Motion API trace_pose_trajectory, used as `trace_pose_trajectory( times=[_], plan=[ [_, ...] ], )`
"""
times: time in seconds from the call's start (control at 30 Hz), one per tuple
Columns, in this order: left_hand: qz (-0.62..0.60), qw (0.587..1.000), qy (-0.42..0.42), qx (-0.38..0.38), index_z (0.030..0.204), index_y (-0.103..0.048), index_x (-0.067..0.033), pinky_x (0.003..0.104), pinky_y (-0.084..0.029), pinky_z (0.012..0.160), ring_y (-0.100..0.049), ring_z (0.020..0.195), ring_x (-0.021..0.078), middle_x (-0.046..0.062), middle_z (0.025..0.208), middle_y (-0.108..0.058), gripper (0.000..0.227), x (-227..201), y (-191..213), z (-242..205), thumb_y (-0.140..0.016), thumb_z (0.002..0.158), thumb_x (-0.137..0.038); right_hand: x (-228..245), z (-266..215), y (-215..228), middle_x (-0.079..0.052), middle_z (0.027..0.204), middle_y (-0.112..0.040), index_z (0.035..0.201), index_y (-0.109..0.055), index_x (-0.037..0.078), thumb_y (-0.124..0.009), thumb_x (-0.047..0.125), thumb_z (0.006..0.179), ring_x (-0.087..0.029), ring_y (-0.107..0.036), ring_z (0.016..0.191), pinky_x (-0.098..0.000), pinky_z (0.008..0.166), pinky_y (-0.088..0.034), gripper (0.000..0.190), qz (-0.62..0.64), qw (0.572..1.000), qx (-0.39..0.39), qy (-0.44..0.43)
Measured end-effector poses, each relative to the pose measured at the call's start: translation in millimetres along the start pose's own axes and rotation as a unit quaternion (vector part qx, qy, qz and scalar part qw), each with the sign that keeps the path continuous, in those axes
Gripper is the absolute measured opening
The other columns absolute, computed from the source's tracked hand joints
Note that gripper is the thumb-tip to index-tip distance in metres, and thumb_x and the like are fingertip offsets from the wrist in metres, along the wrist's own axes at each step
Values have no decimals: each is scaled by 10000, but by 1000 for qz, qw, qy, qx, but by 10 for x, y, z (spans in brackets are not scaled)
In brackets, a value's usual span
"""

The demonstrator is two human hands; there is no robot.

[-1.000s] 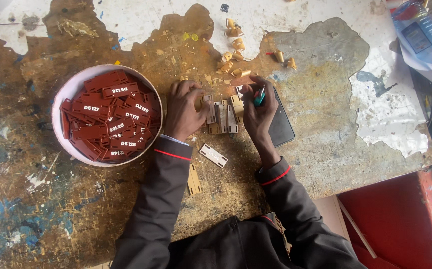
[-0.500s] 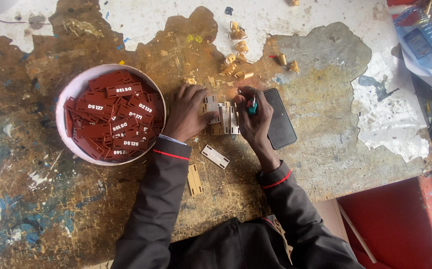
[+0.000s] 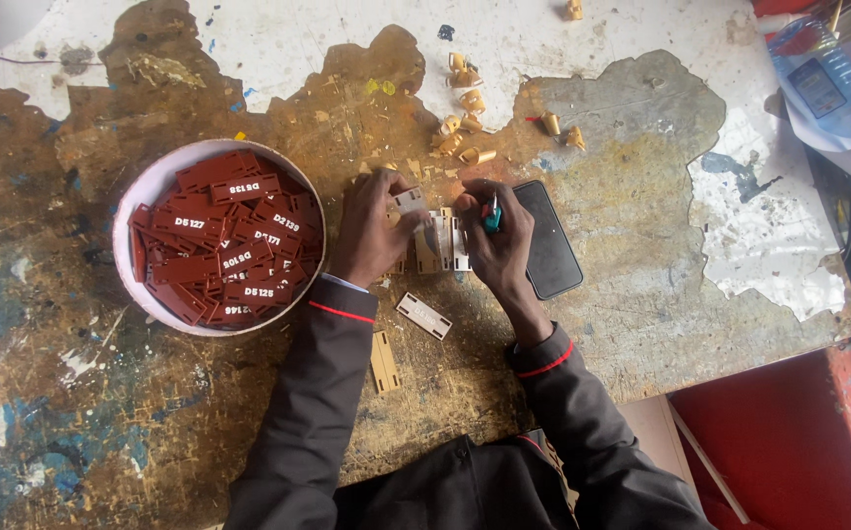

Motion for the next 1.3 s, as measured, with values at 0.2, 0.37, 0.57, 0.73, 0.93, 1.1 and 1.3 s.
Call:
trace_pose_trajectory(
  times=[0.2, 0.37, 0.57, 0.73, 0.93, 1.1, 1.3],
  plan=[
    [-266, 963, 21, -28, 1253, -683, -65, 538, -612, 1009, -774, 1055, 353, 149, 1069, -767, 257, -159, 209, 89, -827, 1113, -224, -107, -55, -116, -202, 940, -801, 1199, -795, 16, -819, 142, 1090, -393, -784, 831, -492, 771, -570, 168, 10, 996, 76, -43],
    [-392, 917, 68, -34, 1310, -681, -82, 439, -683, 953, -829, 1096, 303, 201, 1143, -823, 280, 0, 77, 30, -829, 1091, -173, -221, -141, -97, -273, 909, -679, 1162, -757, 8, -855, 90, 1029, -496, -722, 828, -481, 714, -507, 185, -51, 991, 102, -70],
    [-377, 918, 53, -109, 1443, -630, -82, 474, -704, 942, -809, 1113, 320, 210, 1189, -777, 284, 97, 99, 21, -706, 1191, -188, -334, -195, -58, -234, 846, -719, 1258, -807, 83, -822, 158, 1012, -387, -692, 711, -504, 676, -497, 257, -75, 967, 172, -175],
    [-386, 914, 63, -105, 1647, -417, -116, 320, -670, 848, -751, 953, 179, 118, 1052, -732, 546, -35, 144, 31, -701, 1197, -235, -30, 38, -91, -221, 1066, -744, 1469, -633, 29, -825, 141, 1044, -390, -736, 813, -487, 758, -583, 479, -21, 967, 175, -183],
    [-427, 899, 92, -37, 1454, -538, -63, 315, -623, 757, -755, 846, 199, 152, 906, -741, 361, 66, -34, 13, -672, 1187, -266, 44, -18, -136, -167, 883, -741, 1515, -606, -14, -708, 255, 1154, -255, -783, 605, -373, 590, -676, 462, 158, 948, 133, -244],
    [-436, 893, 108, -15, 1441, -576, -72, 332, -633, 750, -755, 812, 214, 137, 876, -748, 311, 81, -181, -15, -651, 1187, -236, -8, -95, -224, -181, 674, -761, 1091, -785, -36, -496, 365, 1239, -281, -808, 579, -361, 569, -672, 516, 179, 922, 162, -302],
    [-429, 893, 138, 15, 1351, -695, -53, 300, -574, 660, -708, 667, 183, 123, 718, -709, 249, 84, -279, -10, -697, 1150, -201, 16, -84, -247, -168, 641, -753, 1048, -793, -39, -553, 198, 1209, -246, -771, 528, -333, 546, -643, 374, 123, 928, 180, -301]
  ],
)
Point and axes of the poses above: each hand's wrist, its own z-axis towards the middle knuckle, its own y-axis out of the back of the hand, x = y × z, the point moved 4 cm from there along z, towards the middle knuckle
